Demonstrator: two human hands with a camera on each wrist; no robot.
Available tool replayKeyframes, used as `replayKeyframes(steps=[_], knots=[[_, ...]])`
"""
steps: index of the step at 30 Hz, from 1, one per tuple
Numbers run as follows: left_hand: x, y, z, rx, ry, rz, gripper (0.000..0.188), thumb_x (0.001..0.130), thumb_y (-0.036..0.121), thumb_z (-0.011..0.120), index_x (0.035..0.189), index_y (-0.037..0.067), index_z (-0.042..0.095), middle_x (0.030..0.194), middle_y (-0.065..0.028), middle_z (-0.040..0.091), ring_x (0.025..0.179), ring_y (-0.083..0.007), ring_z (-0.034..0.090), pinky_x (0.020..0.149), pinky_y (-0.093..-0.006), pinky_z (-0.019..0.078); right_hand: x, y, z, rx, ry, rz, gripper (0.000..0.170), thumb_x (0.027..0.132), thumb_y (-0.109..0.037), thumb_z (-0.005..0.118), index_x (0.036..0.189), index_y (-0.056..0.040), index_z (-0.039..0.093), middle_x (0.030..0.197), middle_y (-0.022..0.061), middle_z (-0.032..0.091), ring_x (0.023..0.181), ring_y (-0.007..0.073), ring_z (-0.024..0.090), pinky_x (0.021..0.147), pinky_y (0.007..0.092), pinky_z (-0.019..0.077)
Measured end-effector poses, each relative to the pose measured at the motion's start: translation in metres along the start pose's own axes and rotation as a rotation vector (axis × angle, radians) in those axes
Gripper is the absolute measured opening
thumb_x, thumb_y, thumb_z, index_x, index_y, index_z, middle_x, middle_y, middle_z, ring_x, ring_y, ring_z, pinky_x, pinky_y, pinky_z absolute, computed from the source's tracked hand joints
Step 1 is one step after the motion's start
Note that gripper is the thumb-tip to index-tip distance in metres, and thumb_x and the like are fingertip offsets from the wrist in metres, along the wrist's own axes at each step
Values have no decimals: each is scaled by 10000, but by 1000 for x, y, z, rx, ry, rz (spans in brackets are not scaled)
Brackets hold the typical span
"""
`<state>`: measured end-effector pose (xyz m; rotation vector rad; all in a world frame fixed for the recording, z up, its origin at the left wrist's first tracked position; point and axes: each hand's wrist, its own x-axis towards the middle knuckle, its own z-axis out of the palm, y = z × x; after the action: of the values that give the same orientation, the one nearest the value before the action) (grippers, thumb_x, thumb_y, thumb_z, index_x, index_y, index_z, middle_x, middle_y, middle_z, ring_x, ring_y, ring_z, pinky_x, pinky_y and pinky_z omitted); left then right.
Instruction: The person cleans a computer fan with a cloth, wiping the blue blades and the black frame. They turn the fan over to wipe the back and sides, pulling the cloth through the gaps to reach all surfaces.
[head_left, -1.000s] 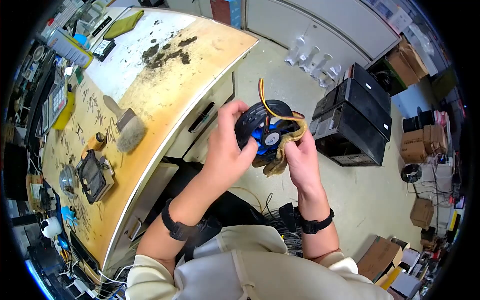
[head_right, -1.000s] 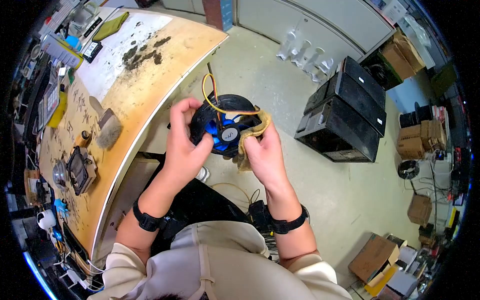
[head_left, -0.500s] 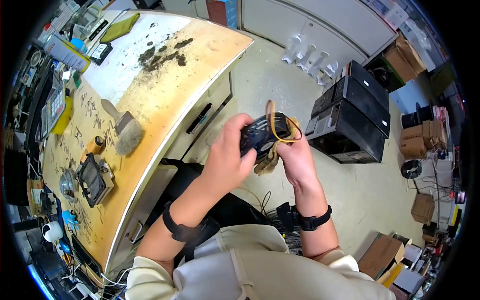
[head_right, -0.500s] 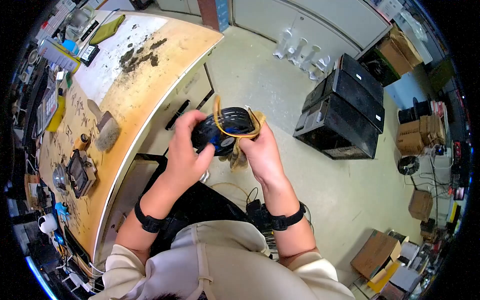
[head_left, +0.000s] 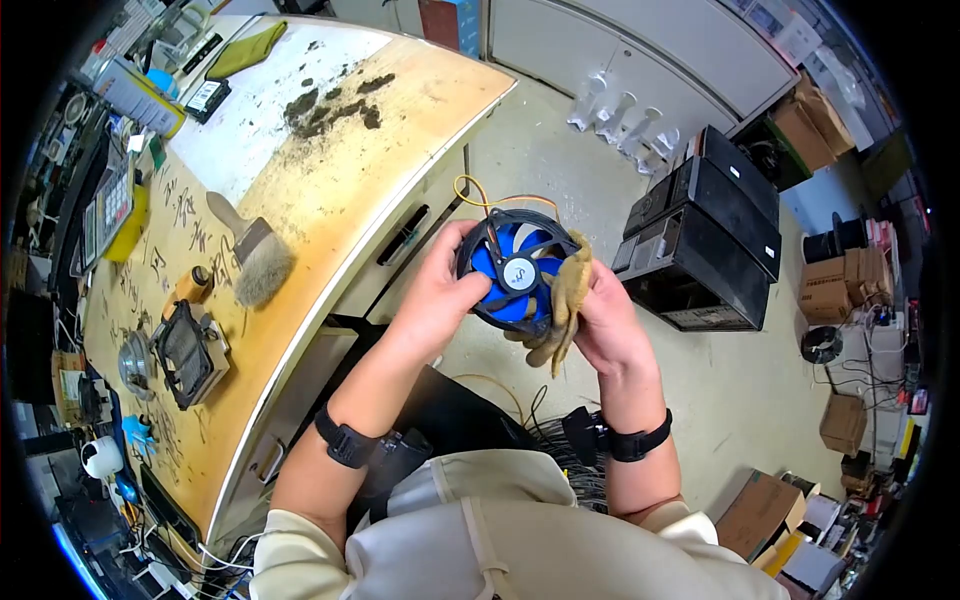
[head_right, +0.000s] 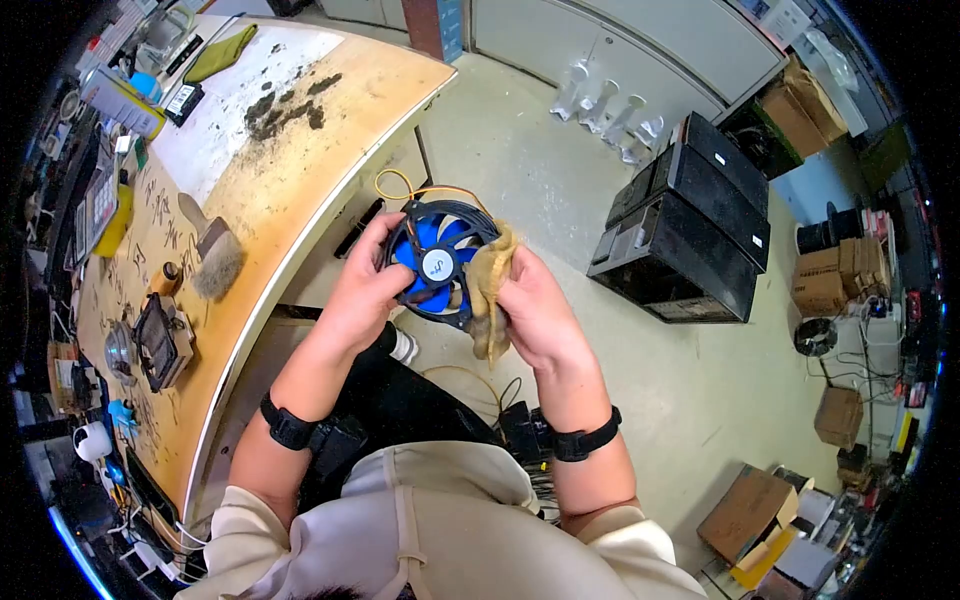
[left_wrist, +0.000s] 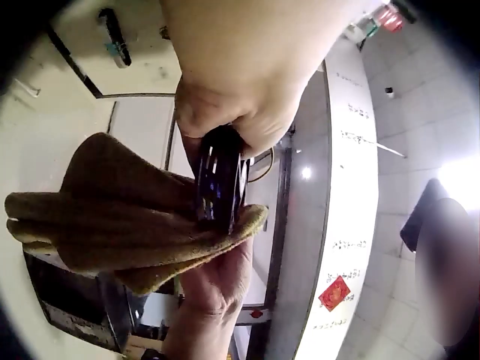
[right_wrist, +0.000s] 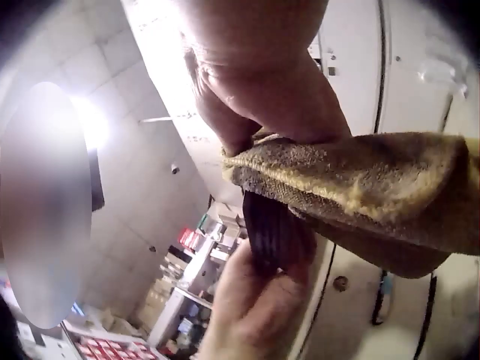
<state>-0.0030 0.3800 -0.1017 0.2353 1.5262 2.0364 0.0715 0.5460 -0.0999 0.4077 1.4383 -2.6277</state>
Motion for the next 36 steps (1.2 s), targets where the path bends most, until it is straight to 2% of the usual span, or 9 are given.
replayKeyframes(steps=[5, 10, 12, 15, 17, 19, 20, 28, 36], knots=[[1, 7, -8, 73, -101, 94, 505, 688, -52, 451, 1184, 18, 393, 1082, -60, 491, 973, -126, 501, 838, -256, 430, -7, -13, -18, 213, -256, 149, 403, 832, -116, 560, 1179, 45, 432, 991, 105, 587, 676, 67, 580, 429, 136, 440], [-4, 9, -3, 58, -122, 37, 497, 690, -50, 464, 1179, -2, 387, 1097, -75, 479, 1020, -140, 475, 880, -284, 410, -8, -14, 8, 306, -34, 138, 414, 842, -93, 527, 1217, 30, 403, 995, 113, 585, 596, 48, 568, 323, 123, 361], [-2, 2, -5, 24, -110, 13, 498, 696, -49, 467, 1184, -2, 381, 1093, -81, 483, 1011, -144, 483, 872, -285, 418, -4, -11, -8, 274, -290, 91, 401, 843, -96, 533, 1211, 13, 416, 1000, 107, 585, 603, 49, 574, 323, 121, 360], [-5, 5, -3, 5, -61, 0, 474, 703, -34, 487, 1165, -1, 384, 1066, -82, 498, 1003, -144, 485, 879, -275, 404, -2, -10, -2, 165, -106, 75, 361, 847, -92, 533, 1186, -9, 441, 1002, 96, 585, 588, 49, 575, 300, 121, 339], [-5, 9, -5, 46, -61, 25, 499, 687, -49, 477, 1175, 5, 387, 1079, -72, 485, 989, -138, 488, 855, -266, 417, 0, -1, -11, 138, -35, 21, 335, 851, -96, 537, 1167, -17, 457, 1004, 84, 586, 644, 67, 591, 370, 138, 405], [-6, 12, -4, 94, -49, 54, 507, 676, -48, 483, 1172, 7, 391, 1084, -69, 477, 1014, -139, 470, 873, -262, 396, 0, 1, -5, 232, 83, -72, 305, 861, -115, 535, 1146, -26, 474, 1017, 77, 584, 816, 118, 602, 619, 215, 517], [-6, 13, -4, 119, -43, 70, 512, 670, -47, 485, 1170, 9, 393, 1087, -67, 472, 1027, -140, 461, 883, -260, 386, 0, -1, -13, 261, 51, -103, 310, 872, -159, 527, 1150, -30, 473, 1053, 79, 575, 934, 153, 576, 793, 287, 496], [-6, 11, -1, 81, -71, 52, 512, 692, -17, 521, 1184, 11, 380, 1093, -62, 466, 1025, -129, 456, 886, -265, 382, -6, -5, -12, 41, 105, -163, 385, 915, -163, 452, 1266, -11, 407, 1212, 90, 497, 1091, 172, 489, 917, 300, 405], [-4, 5, -7, 100, -22, -8, 365, 810, 87, 526, 1155, 20, 426, 1048, -55, 504, 963, -116, 475, 833, -255, 401, -5, -7, -4, 16, 38, -106, 362, 917, -186, 455, 1230, -7, 439, 1156, 84, 531, 1025, 153, 527, 871, 284, 439]])
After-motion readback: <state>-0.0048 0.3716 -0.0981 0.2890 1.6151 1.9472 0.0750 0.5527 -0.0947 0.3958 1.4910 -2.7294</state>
